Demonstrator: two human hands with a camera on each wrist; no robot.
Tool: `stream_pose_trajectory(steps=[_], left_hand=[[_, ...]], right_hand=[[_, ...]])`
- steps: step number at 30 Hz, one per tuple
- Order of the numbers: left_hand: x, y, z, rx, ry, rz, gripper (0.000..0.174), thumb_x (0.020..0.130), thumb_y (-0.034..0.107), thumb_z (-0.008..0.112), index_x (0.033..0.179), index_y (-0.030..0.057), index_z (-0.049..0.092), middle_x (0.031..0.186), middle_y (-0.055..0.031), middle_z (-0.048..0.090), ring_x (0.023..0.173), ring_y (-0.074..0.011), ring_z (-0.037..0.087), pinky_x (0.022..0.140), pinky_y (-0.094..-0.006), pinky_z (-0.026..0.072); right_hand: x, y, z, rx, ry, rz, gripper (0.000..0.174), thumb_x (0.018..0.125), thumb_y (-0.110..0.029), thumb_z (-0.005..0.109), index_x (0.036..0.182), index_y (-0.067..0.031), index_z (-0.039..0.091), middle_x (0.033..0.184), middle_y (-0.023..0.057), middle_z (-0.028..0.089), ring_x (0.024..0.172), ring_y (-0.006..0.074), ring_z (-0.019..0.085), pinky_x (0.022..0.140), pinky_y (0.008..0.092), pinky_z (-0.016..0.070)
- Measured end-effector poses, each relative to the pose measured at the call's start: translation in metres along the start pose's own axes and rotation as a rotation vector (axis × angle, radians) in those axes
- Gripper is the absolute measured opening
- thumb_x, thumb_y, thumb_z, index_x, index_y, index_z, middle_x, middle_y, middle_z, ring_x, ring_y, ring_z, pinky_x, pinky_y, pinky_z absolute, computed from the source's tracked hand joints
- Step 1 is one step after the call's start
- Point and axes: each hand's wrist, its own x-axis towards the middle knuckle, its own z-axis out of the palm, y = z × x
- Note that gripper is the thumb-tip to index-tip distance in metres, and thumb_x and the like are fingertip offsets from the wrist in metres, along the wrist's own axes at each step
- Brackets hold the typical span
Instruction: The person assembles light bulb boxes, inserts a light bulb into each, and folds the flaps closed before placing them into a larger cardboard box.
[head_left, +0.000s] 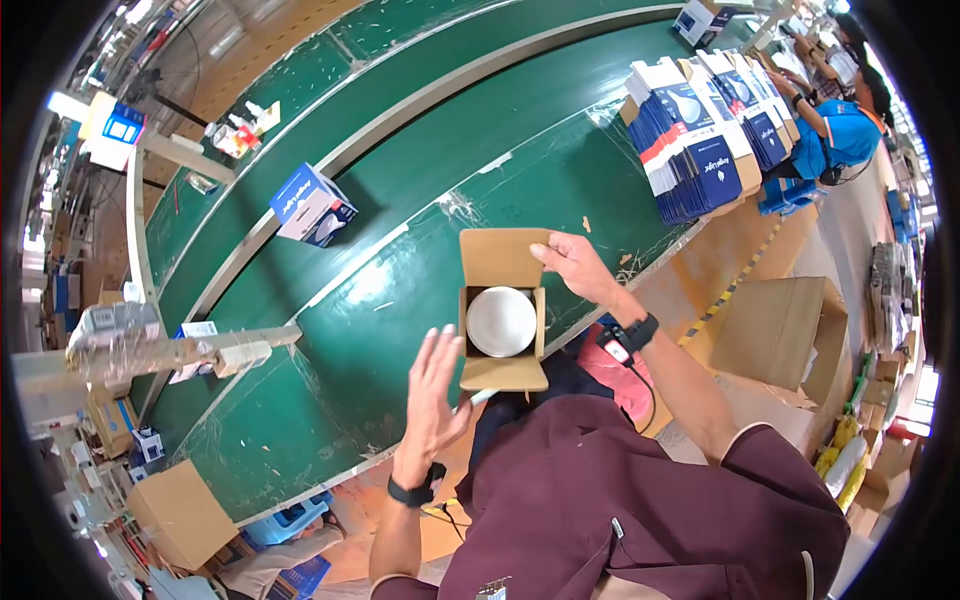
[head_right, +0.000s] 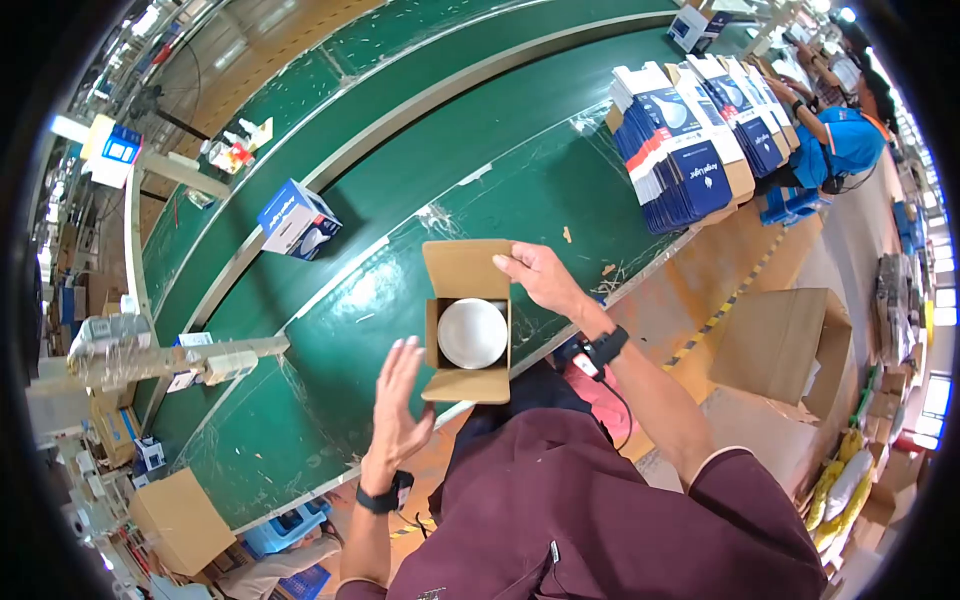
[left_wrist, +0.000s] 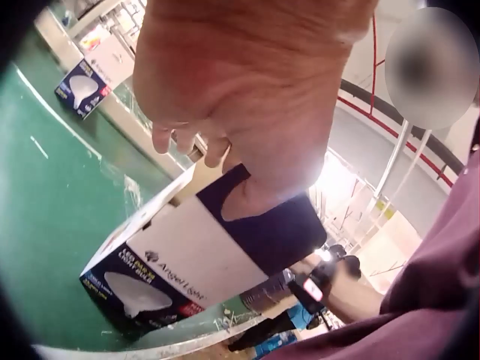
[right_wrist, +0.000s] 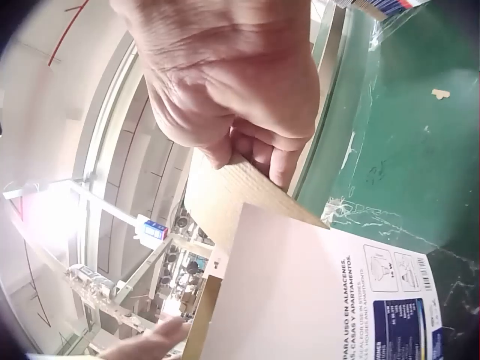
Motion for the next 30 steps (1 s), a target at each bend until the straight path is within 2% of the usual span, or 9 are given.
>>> stream_pose_trajectory(steps=[3,5,8,10,15,21,25,28,30], left_hand=[[0.001,-0.029,0.027,0.146,-0.095,0.199,0.065,0.078,0.005,0.080,0.140,0.0094,0.064,0.157,-0.0158,0.054,0.153,-0.0449,0.037,0.121,-0.0532,0.0355],[0.009,-0.050,0.035,0.230,-0.111,0.304,0.054,0.084,0.012,0.081,0.137,0.0104,0.067,0.149,-0.0148,0.061,0.150,-0.0458,0.041,0.118,-0.0541,0.0380],[0.021,-0.057,0.040,0.096,-0.013,0.076,0.049,0.096,0.025,0.076,0.140,0.0065,0.064,0.129,-0.0179,0.069,0.132,-0.0437,0.058,0.108,-0.0518,0.0470],[0.032,-0.033,0.031,-0.005,0.094,-0.156,0.054,0.103,0.033,0.071,0.145,0.0021,0.059,0.102,-0.0230,0.070,0.084,-0.0355,0.064,0.080,-0.0445,0.0533],[0.042,-0.037,0.040,-0.062,0.239,-0.102,0.045,0.106,0.026,0.064,0.141,-0.0021,0.060,0.101,-0.0231,0.072,0.085,-0.0376,0.067,0.079,-0.0460,0.0517],[0.045,-0.026,0.015,-0.077,-0.095,-0.418,0.029,0.104,0.018,0.060,0.124,-0.0026,0.066,0.099,-0.0246,0.073,0.105,-0.0437,0.067,0.087,-0.0513,0.0525],[0.032,-0.015,0.018,0.258,0.210,-0.103,0.028,0.100,0.014,0.063,0.124,-0.0010,0.066,0.100,-0.0208,0.075,0.119,-0.0357,0.063,0.097,-0.0454,0.0505],[0.040,-0.026,0.015,0.100,0.333,-0.020,0.028,0.095,0.006,0.061,0.121,0.0014,0.070,0.101,-0.0231,0.074,0.111,-0.0419,0.065,0.094,-0.0502,0.0525],[0.046,-0.028,0.000,0.020,0.198,0.016,0.029,0.090,0.002,0.057,0.115,-0.0006,0.072,0.102,-0.0248,0.073,0.109,-0.0441,0.065,0.094,-0.0500,0.0530]], right_hand=[[0.013,0.019,0.001,-0.189,-0.033,-0.006,0.040,0.110,-0.025,0.060,0.139,0.0031,0.062,0.124,0.0083,0.073,0.113,0.0156,0.067,0.099,0.0346,0.0552],[-0.010,-0.002,0.017,-0.296,0.240,-0.141,0.043,0.110,-0.025,0.061,0.144,0.0009,0.059,0.126,0.0105,0.072,0.113,0.0175,0.067,0.099,0.0349,0.0546],[-0.054,-0.031,0.023,-0.336,0.285,-0.240,0.050,0.108,-0.027,0.063,0.150,-0.0019,0.054,0.127,0.0147,0.070,0.110,0.0204,0.067,0.097,0.0345,0.0540],[-0.089,-0.045,0.029,-0.236,0.093,-0.151,0.050,0.108,-0.028,0.063,0.149,-0.0007,0.055,0.126,0.0145,0.071,0.108,0.0205,0.067,0.096,0.0346,0.0538],[-0.087,0.002,0.055,-0.605,0.003,-0.137,0.038,0.101,-0.025,0.070,0.131,-0.0020,0.066,0.107,0.0154,0.075,0.094,0.0267,0.071,0.083,0.0398,0.0556],[-0.053,0.007,0.063,-0.449,0.113,-0.078,0.030,0.097,-0.024,0.073,0.115,-0.0008,0.071,0.087,0.0157,0.073,0.076,0.0292,0.069,0.073,0.0416,0.0537],[-0.035,0.007,0.052,-0.338,0.029,-0.076,0.030,0.093,-0.025,0.079,0.111,-0.0032,0.071,0.081,0.0125,0.070,0.069,0.0243,0.064,0.067,0.0386,0.0509],[-0.033,-0.018,0.038,-0.483,-0.088,-0.137,0.030,0.090,-0.027,0.081,0.109,-0.0055,0.071,0.079,0.0120,0.068,0.068,0.0237,0.064,0.067,0.0372,0.0509],[-0.042,-0.038,0.035,-0.601,-0.147,-0.246,0.032,0.086,-0.028,0.083,0.108,-0.0077,0.071,0.081,0.0132,0.069,0.073,0.0278,0.067,0.068,0.0389,0.0526]])
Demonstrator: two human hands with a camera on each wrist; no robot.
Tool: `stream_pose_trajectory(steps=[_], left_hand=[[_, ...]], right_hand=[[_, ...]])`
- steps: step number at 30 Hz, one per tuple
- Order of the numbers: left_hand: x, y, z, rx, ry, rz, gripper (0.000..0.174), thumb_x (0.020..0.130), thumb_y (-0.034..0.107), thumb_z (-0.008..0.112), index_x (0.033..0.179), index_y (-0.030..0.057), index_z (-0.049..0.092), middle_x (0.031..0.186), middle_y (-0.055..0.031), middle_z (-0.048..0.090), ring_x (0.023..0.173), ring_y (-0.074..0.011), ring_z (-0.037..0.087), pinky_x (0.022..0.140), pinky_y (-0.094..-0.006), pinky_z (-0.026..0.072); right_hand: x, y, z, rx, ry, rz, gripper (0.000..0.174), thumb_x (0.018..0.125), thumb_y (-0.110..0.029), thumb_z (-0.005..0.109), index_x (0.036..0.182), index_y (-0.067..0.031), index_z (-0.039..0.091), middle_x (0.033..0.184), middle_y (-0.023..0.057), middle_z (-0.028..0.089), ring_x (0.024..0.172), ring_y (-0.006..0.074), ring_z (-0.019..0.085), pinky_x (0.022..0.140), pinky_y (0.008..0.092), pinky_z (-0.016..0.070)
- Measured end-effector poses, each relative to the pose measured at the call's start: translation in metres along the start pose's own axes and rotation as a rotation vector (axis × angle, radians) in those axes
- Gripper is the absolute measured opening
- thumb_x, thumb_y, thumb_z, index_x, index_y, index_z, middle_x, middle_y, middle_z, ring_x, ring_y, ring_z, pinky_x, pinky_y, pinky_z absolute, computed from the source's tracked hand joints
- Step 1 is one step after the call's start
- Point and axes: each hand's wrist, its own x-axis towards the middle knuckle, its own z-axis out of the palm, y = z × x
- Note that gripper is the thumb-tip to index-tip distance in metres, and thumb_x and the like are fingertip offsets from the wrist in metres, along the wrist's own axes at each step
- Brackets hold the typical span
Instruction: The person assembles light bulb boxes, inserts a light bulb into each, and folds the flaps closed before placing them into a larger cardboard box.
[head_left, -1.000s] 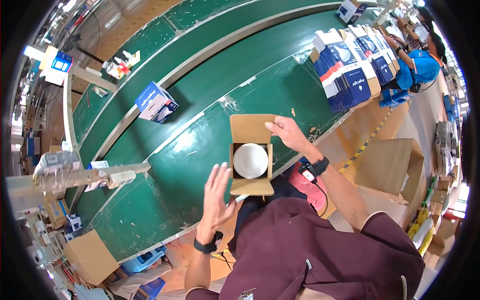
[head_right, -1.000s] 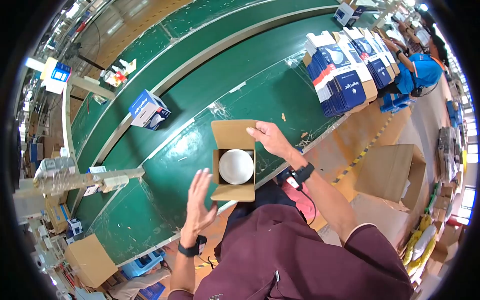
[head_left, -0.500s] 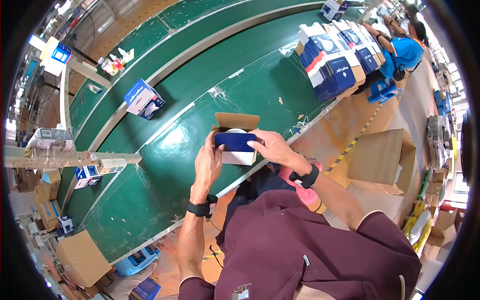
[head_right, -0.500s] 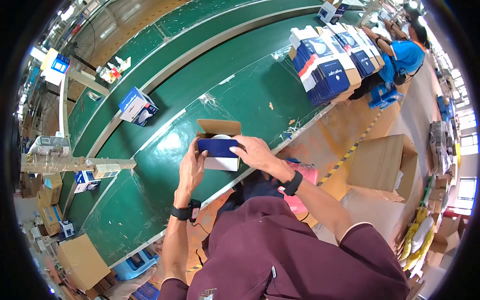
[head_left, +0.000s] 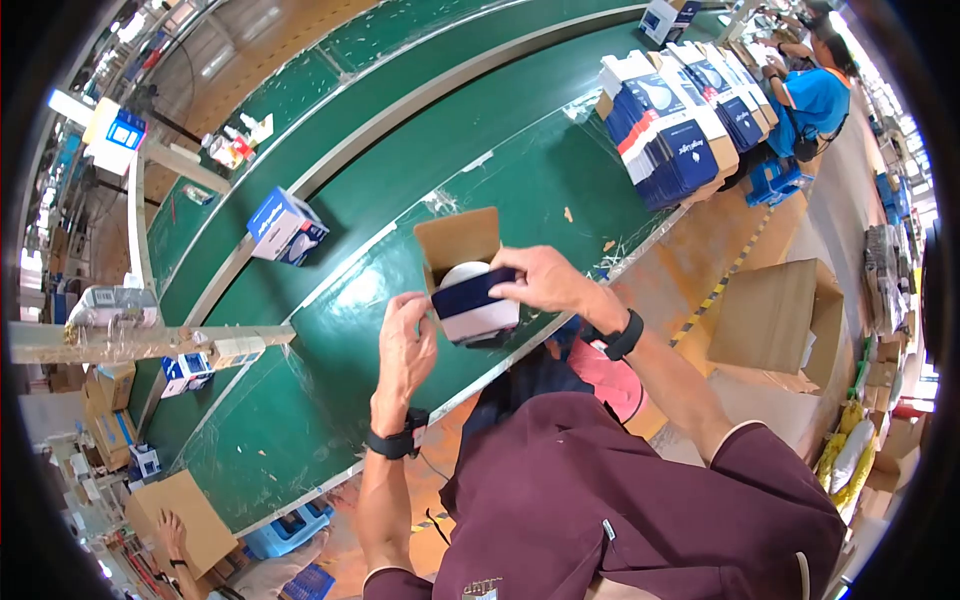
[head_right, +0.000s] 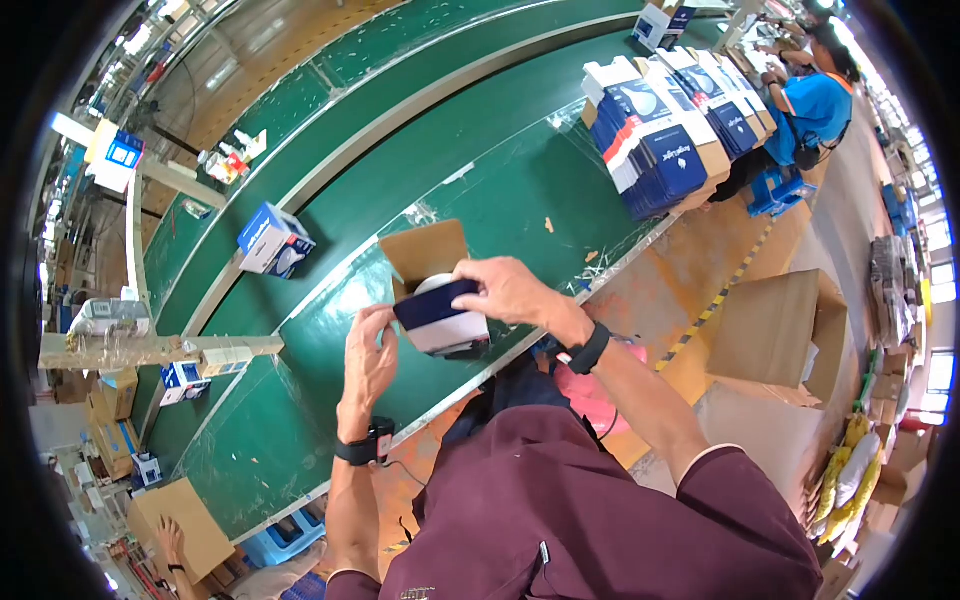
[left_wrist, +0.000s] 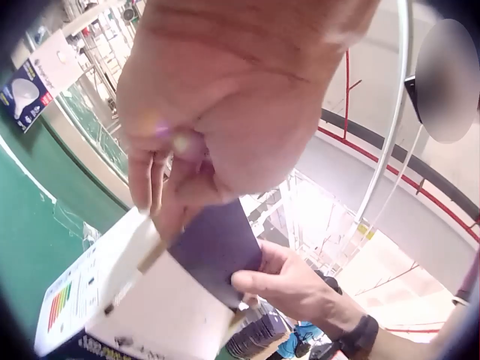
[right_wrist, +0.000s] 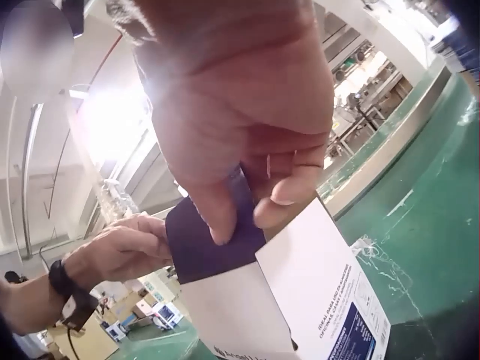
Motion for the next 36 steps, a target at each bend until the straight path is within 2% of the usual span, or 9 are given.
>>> stream_pose_trajectory(steps=[6,10,13,16,17,18,20,25,36], left_hand=[[0.018,0.013,-0.022,-0.070,-0.703,-0.033,0.034,0.083,-0.001,0.050,0.105,-0.0046,0.075,0.103,-0.0298,0.073,0.098,-0.0489,0.069,0.086,-0.0502,0.0553],[0.038,0.020,-0.024,-0.138,-0.998,-0.107,0.031,0.093,0.005,0.055,0.117,-0.0022,0.074,0.100,-0.0223,0.077,0.088,-0.0353,0.073,0.084,-0.0431,0.0566],[0.038,0.005,0.002,-0.510,-0.890,-0.126,0.031,0.103,0.011,0.054,0.125,-0.0002,0.072,0.103,-0.0151,0.077,0.089,-0.0242,0.072,0.085,-0.0412,0.0577],[0.049,0.017,0.008,-0.295,-1.035,-0.228,0.031,0.108,0.015,0.052,0.129,0.0010,0.070,0.106,-0.0103,0.074,0.092,-0.0174,0.068,0.087,-0.0386,0.0579],[0.049,0.022,0.007,-0.423,-1.016,-0.353,0.026,0.106,0.015,0.058,0.122,0.0005,0.073,0.090,-0.0025,0.071,0.082,-0.0115,0.058,0.072,-0.0336,0.0510],[0.046,0.016,0.010,-0.476,-0.989,-0.385,0.027,0.108,0.020,0.060,0.121,0.0007,0.073,0.089,-0.0017,0.070,0.082,-0.0095,0.057,0.073,-0.0321,0.0507],[0.045,0.004,0.016,-0.412,-0.935,-0.189,0.029,0.109,0.023,0.061,0.121,0.0013,0.074,0.090,-0.0011,0.070,0.082,-0.0086,0.057,0.072,-0.0315,0.0508],[0.042,0.006,0.014,-0.491,-0.935,-0.319,0.031,0.109,0.021,0.060,0.128,-0.0008,0.073,0.094,-0.0006,0.073,0.085,-0.0078,0.061,0.076,-0.0304,0.0541],[0.047,-0.015,0.023,-0.662,-0.888,-0.356,0.020,0.105,0.014,0.065,0.115,0.0036,0.079,0.092,0.0018,0.074,0.078,-0.0063,0.065,0.067,-0.0265,0.0560]], right_hand=[[-0.030,0.007,0.035,-0.451,-0.009,-0.412,0.021,0.078,-0.022,0.079,0.091,-0.0144,0.065,0.086,0.0059,0.063,0.091,0.0284,0.063,0.077,0.0445,0.0502],[-0.040,-0.013,0.041,-0.593,-0.045,-0.432,0.030,0.079,-0.023,0.080,0.100,-0.0170,0.060,0.099,0.0032,0.059,0.096,0.0233,0.063,0.080,0.0402,0.0465],[-0.041,-0.013,0.046,-0.626,0.016,-0.444,0.017,0.083,-0.014,0.071,0.094,-0.0152,0.059,0.094,0.0030,0.058,0.095,0.0222,0.064,0.081,0.0369,0.0470],[-0.042,-0.011,0.044,-0.691,0.021,-0.487,0.015,0.083,-0.015,0.068,0.094,-0.0146,0.058,0.092,0.0027,0.057,0.095,0.0212,0.063,0.080,0.0356,0.0459],[-0.044,-0.009,0.044,-0.727,0.051,-0.507,0.014,0.083,-0.015,0.067,0.094,-0.0143,0.057,0.091,0.0025,0.056,0.094,0.0208,0.063,0.080,0.0358,0.0456],[-0.045,-0.008,0.043,-0.703,0.063,-0.490,0.016,0.083,-0.017,0.067,0.095,-0.0138,0.057,0.092,0.0030,0.056,0.093,0.0212,0.063,0.079,0.0361,0.0456],[-0.046,-0.014,0.038,-0.684,0.077,-0.470,0.022,0.080,-0.019,0.071,0.096,-0.0135,0.057,0.094,0.0038,0.056,0.091,0.0225,0.062,0.078,0.0369,0.0459],[-0.044,-0.013,0.040,-0.536,0.065,-0.348,0.032,0.076,-0.015,0.078,0.099,-0.0119,0.056,0.097,0.0076,0.057,0.090,0.0288,0.067,0.073,0.0432,0.0554],[-0.025,-0.010,0.036,-0.443,0.042,-0.397,0.027,0.081,-0.014,0.079,0.099,-0.0092,0.059,0.091,0.0083,0.059,0.084,0.0306,0.068,0.067,0.0443,0.0543]])
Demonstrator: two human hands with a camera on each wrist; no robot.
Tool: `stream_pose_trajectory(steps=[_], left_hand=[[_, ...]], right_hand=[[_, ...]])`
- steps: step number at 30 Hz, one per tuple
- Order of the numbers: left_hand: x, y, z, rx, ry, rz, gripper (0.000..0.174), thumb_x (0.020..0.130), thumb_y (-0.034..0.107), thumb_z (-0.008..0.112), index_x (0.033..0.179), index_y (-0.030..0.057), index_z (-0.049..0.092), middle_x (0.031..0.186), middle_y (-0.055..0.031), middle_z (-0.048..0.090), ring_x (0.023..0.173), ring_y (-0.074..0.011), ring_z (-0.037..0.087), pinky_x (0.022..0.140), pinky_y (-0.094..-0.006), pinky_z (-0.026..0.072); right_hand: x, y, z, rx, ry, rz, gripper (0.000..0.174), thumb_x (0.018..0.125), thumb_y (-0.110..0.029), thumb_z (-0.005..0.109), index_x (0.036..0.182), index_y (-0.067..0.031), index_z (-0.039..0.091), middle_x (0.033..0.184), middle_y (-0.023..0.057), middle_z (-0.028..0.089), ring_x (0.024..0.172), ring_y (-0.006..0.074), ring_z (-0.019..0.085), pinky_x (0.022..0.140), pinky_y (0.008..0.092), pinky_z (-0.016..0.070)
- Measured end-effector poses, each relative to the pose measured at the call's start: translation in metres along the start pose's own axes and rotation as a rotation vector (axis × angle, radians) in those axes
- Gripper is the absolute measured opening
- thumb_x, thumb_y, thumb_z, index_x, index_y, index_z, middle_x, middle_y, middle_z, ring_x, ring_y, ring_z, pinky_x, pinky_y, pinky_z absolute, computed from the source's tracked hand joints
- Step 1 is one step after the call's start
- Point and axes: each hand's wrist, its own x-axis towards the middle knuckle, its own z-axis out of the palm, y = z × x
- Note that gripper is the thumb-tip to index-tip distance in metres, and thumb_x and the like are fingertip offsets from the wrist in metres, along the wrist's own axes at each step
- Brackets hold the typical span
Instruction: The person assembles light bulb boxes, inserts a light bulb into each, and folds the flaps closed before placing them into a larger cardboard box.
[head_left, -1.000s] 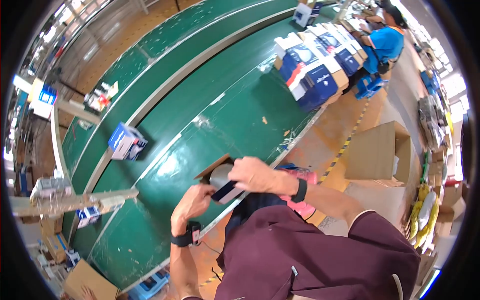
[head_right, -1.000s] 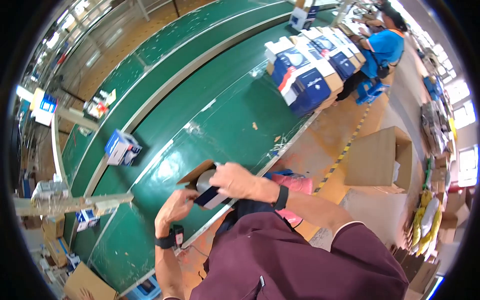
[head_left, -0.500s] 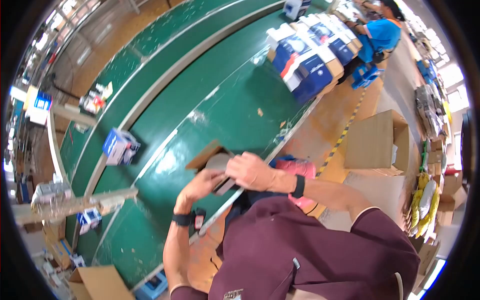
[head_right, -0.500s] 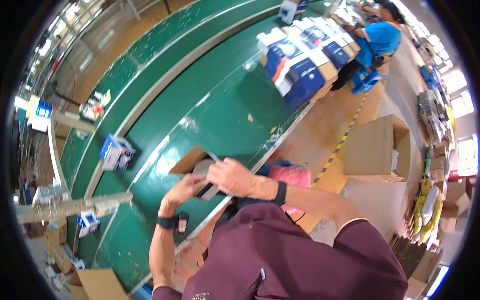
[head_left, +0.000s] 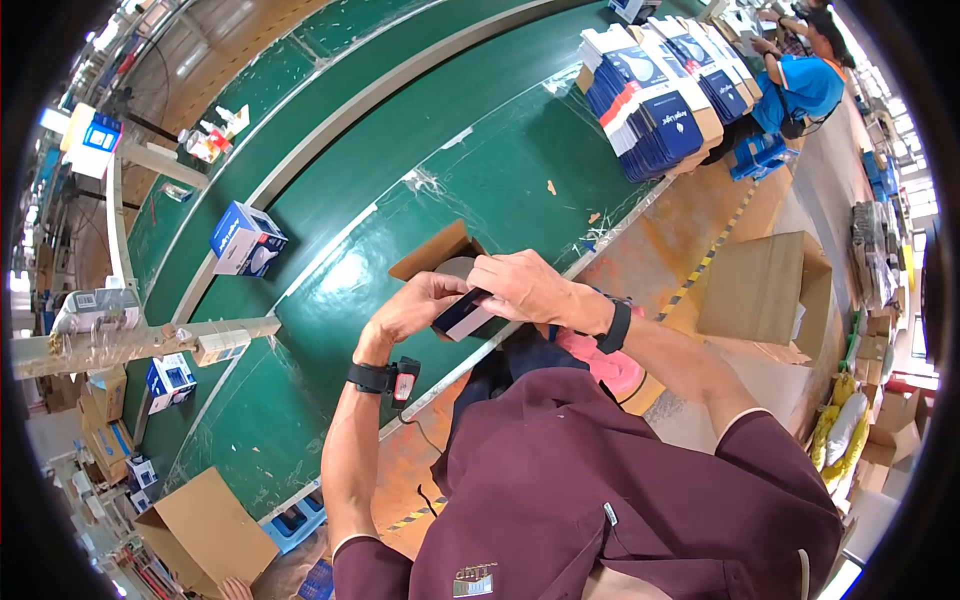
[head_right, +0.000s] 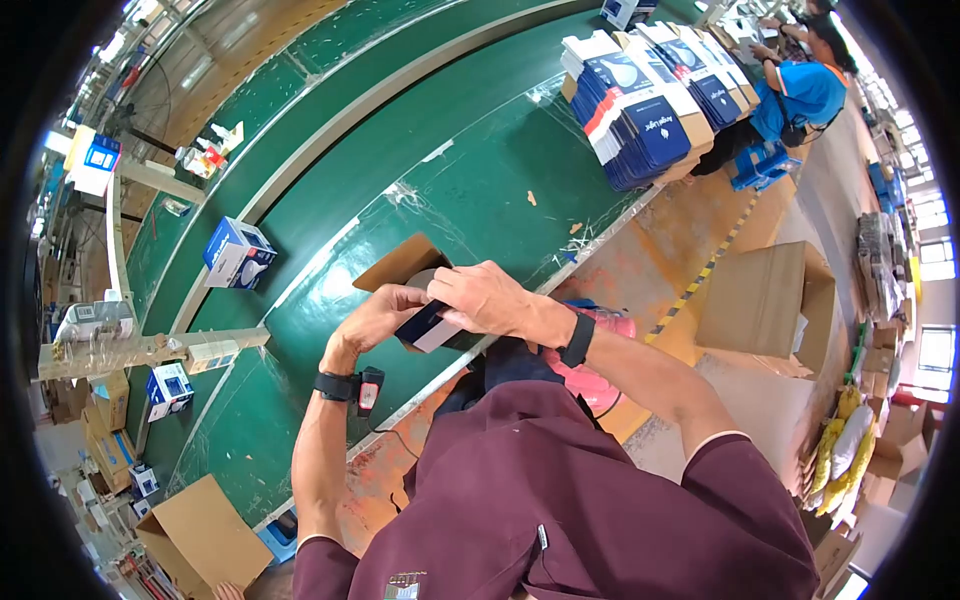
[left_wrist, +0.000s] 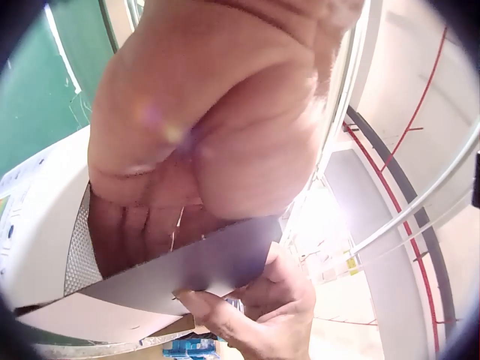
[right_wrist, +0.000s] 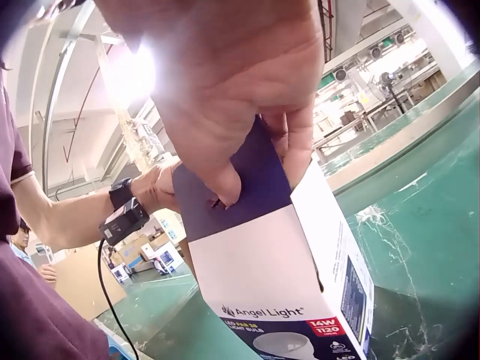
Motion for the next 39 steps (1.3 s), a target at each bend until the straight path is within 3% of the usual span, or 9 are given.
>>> stream_pose_trajectory(steps=[5,10,15,19,21,28,30,31,39], left_hand=[[-0.006,0.017,0.007,0.063,0.164,-0.021,0.018,0.101,0.014,0.072,0.111,0.0001,0.078,0.091,-0.0020,0.076,0.076,-0.0093,0.070,0.068,-0.0280,0.0576],[-0.039,0.039,-0.041,0.076,0.804,0.437,0.025,0.103,0.018,0.071,0.116,-0.0031,0.075,0.088,-0.0082,0.077,0.073,-0.0149,0.072,0.066,-0.0285,0.0567],[-0.061,0.026,-0.088,0.749,1.422,0.424,0.026,0.105,0.018,0.068,0.121,-0.0021,0.068,0.090,-0.0113,0.072,0.079,-0.0123,0.066,0.072,-0.0273,0.0538],[-0.077,0.028,0.007,-0.014,0.673,0.342,0.038,0.113,0.029,0.054,0.109,-0.0052,0.072,0.101,-0.0096,0.075,0.094,-0.0161,0.069,0.088,-0.0329,0.0562],[-0.069,0.026,0.029,-0.183,0.504,0.244,0.054,0.116,0.040,0.046,0.131,-0.0064,0.067,0.127,-0.0166,0.072,0.119,-0.0247,0.068,0.107,-0.0389,0.0528],[-0.003,0.005,0.025,-0.237,-0.043,-0.133,0.060,0.116,0.042,0.041,0.148,-0.0062,0.057,0.147,-0.0217,0.062,0.138,-0.0301,0.059,0.119,-0.0417,0.0430],[0.018,-0.027,0.015,-0.006,-0.147,-0.151,0.051,0.111,0.036,0.048,0.144,-0.0017,0.062,0.137,-0.0167,0.071,0.122,-0.0269,0.066,0.109,-0.0399,0.0500],[0.028,-0.052,0.009,0.294,-0.104,0.306,0.038,0.108,0.030,0.051,0.111,-0.0019,0.071,0.102,-0.0097,0.076,0.088,-0.0192,0.064,0.081,-0.0391,0.0546],[0.021,0.007,0.029,0.176,-0.014,-0.248,0.036,0.105,0.035,0.069,0.099,0.0010,0.080,0.075,0.0032,0.065,0.064,-0.0044,0.055,0.054,-0.0248,0.0419]], right_hand=[[-0.009,0.010,0.001,0.088,-0.014,0.046,0.029,0.083,-0.015,0.082,0.105,-0.0083,0.063,0.092,0.0096,0.061,0.085,0.0325,0.068,0.071,0.0440,0.0536],[-0.013,0.020,-0.014,0.267,-0.036,0.196,0.033,0.087,-0.018,0.082,0.113,-0.0075,0.065,0.099,0.0121,0.070,0.086,0.0343,0.070,0.074,0.0423,0.0548],[-0.007,0.017,-0.008,0.367,0.012,0.292,0.039,0.089,-0.021,0.083,0.120,-0.0085,0.065,0.103,0.0134,0.072,0.081,0.0332,0.070,0.073,0.0408,0.0552],[-0.014,0.017,-0.005,0.346,0.047,0.294,0.050,0.088,-0.018,0.083,0.132,-0.0073,0.061,0.116,0.0139,0.069,0.098,0.0331,0.068,0.085,0.0418,0.0553],[-0.018,0.008,-0.010,0.443,0.045,0.339,0.063,0.086,-0.013,0.083,0.142,-0.0070,0.055,0.130,0.0169,0.065,0.114,0.0384,0.065,0.098,0.0471,0.0533],[-0.069,-0.007,0.038,0.295,0.173,0.457,0.107,0.079,-0.017,0.091,0.164,-0.0033,0.028,0.148,0.0229,0.050,0.134,0.0425,0.054,0.110,0.0474,0.0490],[-0.073,0.000,0.067,0.388,0.215,0.433,0.099,0.079,-0.020,0.093,0.159,-0.0027,0.038,0.144,0.0242,0.054,0.131,0.0416,0.056,0.110,0.0465,0.0491],[-0.071,0.001,0.070,0.370,0.252,0.371,0.094,0.079,-0.021,0.093,0.156,-0.0021,0.043,0.142,0.0238,0.055,0.131,0.0420,0.055,0.111,0.0474,0.0483],[-0.076,0.000,0.068,0.396,0.180,0.558,0.080,0.090,-0.029,0.082,0.156,-0.0054,0.044,0.143,0.0184,0.060,0.109,0.0419,0.070,0.092,0.0478,0.0587]])
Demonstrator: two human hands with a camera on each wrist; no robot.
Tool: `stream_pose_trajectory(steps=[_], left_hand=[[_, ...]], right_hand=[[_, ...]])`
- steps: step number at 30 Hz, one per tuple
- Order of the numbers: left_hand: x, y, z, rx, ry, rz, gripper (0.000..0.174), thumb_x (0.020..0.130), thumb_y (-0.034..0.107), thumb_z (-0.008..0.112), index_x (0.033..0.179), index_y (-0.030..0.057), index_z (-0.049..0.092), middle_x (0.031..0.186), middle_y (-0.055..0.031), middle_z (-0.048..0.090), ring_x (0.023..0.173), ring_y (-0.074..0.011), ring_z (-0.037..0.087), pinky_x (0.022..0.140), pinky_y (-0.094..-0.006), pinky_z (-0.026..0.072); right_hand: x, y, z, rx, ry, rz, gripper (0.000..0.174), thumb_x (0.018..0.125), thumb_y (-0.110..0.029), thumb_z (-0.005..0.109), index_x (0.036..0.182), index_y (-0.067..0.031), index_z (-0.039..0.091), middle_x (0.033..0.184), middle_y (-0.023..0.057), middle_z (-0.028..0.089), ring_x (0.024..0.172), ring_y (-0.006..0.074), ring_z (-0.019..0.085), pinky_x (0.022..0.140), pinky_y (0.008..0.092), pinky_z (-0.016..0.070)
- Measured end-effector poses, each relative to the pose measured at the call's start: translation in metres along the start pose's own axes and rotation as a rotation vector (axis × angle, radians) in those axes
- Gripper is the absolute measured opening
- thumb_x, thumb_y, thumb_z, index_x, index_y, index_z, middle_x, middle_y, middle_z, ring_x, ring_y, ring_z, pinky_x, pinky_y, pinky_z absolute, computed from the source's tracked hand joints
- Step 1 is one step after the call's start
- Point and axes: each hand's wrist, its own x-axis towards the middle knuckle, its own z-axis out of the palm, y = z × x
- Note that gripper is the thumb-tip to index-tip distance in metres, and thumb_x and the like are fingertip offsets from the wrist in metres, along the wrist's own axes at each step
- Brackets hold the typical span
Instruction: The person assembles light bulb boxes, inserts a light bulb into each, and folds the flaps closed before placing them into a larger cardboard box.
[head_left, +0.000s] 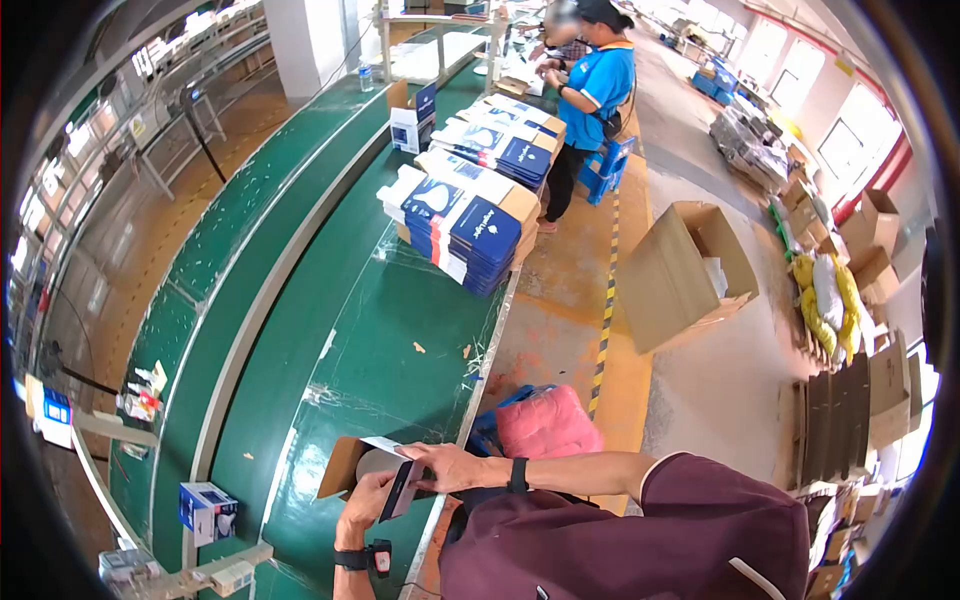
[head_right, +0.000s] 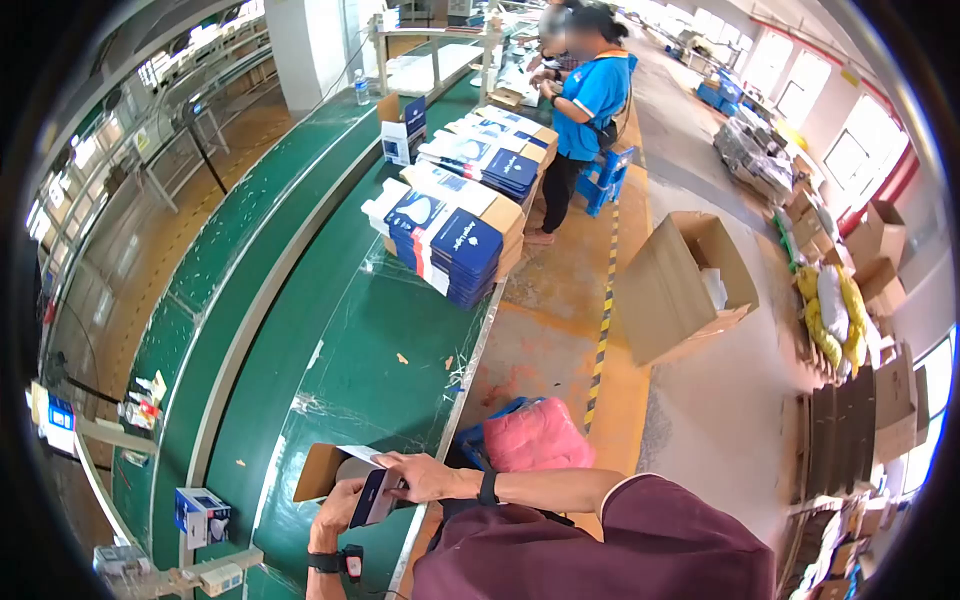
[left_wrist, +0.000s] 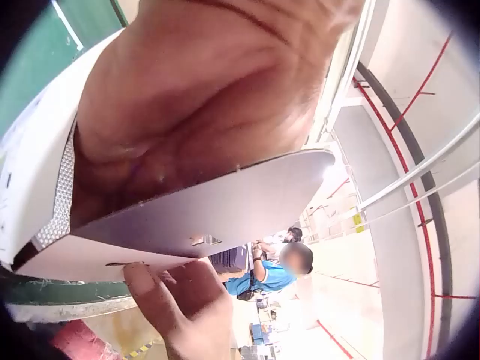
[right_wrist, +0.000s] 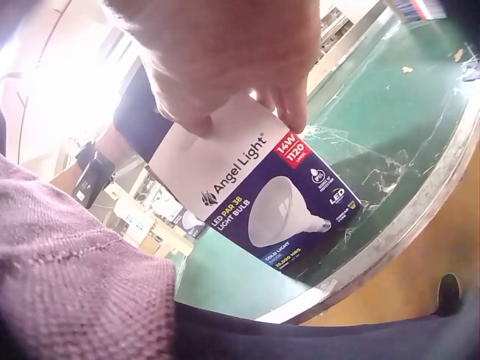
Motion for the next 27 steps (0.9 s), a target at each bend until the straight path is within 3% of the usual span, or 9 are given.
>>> stream_pose_trajectory(steps=[5,13,18,20,21,22,23,24,27], left_hand=[[0.003,-0.002,-0.003,0.015,0.032,-0.004,0.034,0.102,0.033,0.073,0.098,0.0000,0.080,0.075,0.0033,0.066,0.064,-0.0040,0.055,0.053,-0.0248,0.0415],[-0.004,0.009,-0.012,0.061,0.172,0.114,0.018,0.094,0.015,0.077,0.096,-0.0021,0.080,0.082,-0.0029,0.075,0.072,-0.0064,0.066,0.064,-0.0251,0.0532],[-0.018,0.007,-0.026,0.333,0.560,0.386,0.013,0.090,0.003,0.069,0.095,-0.0031,0.079,0.078,-0.0114,0.074,0.076,-0.0191,0.072,0.068,-0.0349,0.0559],[-0.050,0.022,-0.045,0.642,1.032,0.598,0.011,0.091,0.003,0.069,0.096,-0.0029,0.078,0.078,-0.0122,0.071,0.077,-0.0278,0.070,0.072,-0.0388,0.0544],[-0.082,0.058,-0.057,0.515,1.154,0.701,0.019,0.097,0.006,0.068,0.113,-0.0009,0.077,0.090,-0.0158,0.074,0.080,-0.0331,0.071,0.074,-0.0425,0.0543],[-0.102,0.063,-0.072,0.432,1.368,0.551,0.031,0.102,0.008,0.067,0.132,0.0006,0.070,0.103,-0.0198,0.074,0.089,-0.0335,0.072,0.077,-0.0428,0.0545],[-0.107,0.058,-0.090,0.449,1.574,0.725,0.039,0.104,0.011,0.067,0.142,0.0015,0.064,0.113,-0.0204,0.073,0.096,-0.0329,0.071,0.082,-0.0392,0.0547],[-0.115,0.053,-0.098,0.636,1.784,0.689,0.033,0.105,0.009,0.065,0.135,-0.0016,0.067,0.112,-0.0186,0.074,0.101,-0.0322,0.071,0.091,-0.0373,0.0543],[-0.151,0.020,-0.051,0.467,1.484,0.601,0.030,0.109,0.017,0.061,0.131,-0.0023,0.068,0.113,-0.0125,0.075,0.104,-0.0209,0.070,0.093,-0.0313,0.0517]], right_hand=[[-0.002,0.005,0.012,-0.024,0.056,0.009,0.078,0.090,-0.027,0.080,0.156,-0.0072,0.044,0.143,0.0164,0.060,0.103,0.0413,0.072,0.087,0.0476,0.0601],[0.014,-0.001,0.025,0.165,0.126,0.204,0.068,0.093,-0.030,0.078,0.152,-0.0088,0.051,0.144,0.0162,0.060,0.123,0.0366,0.066,0.101,0.0450,0.0559],[0.007,0.022,0.021,0.140,0.098,0.043,0.069,0.091,-0.022,0.084,0.150,-0.0083,0.053,0.142,0.0164,0.060,0.130,0.0340,0.062,0.110,0.0430,0.0511],[0.000,0.006,0.003,0.200,0.157,-0.116,0.068,0.088,-0.019,0.086,0.148,-0.0064,0.056,0.142,0.0183,0.059,0.133,0.0349,0.059,0.112,0.0431,0.0487],[-0.001,-0.006,-0.002,0.239,0.139,-0.091,0.070,0.086,-0.015,0.087,0.148,-0.0055,0.055,0.144,0.0194,0.058,0.135,0.0349,0.057,0.114,0.0438,0.0474],[0.006,-0.021,-0.010,0.120,0.113,-0.117,0.073,0.083,-0.009,0.087,0.148,-0.0052,0.054,0.146,0.0187,0.056,0.135,0.0349,0.056,0.115,0.0438,0.0463],[0.004,-0.025,-0.015,0.035,0.164,-0.210,0.071,0.081,-0.005,0.086,0.145,-0.0050,0.057,0.147,0.0177,0.056,0.136,0.0354,0.055,0.115,0.0434,0.0463],[0.006,-0.041,-0.025,-0.020,0.134,-0.253,0.070,0.078,0.000,0.083,0.144,-0.0062,0.059,0.146,0.0154,0.058,0.134,0.0361,0.056,0.113,0.0441,0.0477],[0.017,-0.054,-0.037,-0.145,0.048,-0.466,0.056,0.077,-0.001,0.081,0.131,-0.0088,0.066,0.133,0.0089,0.065,0.127,0.0308,0.057,0.107,0.0416,0.0484]])
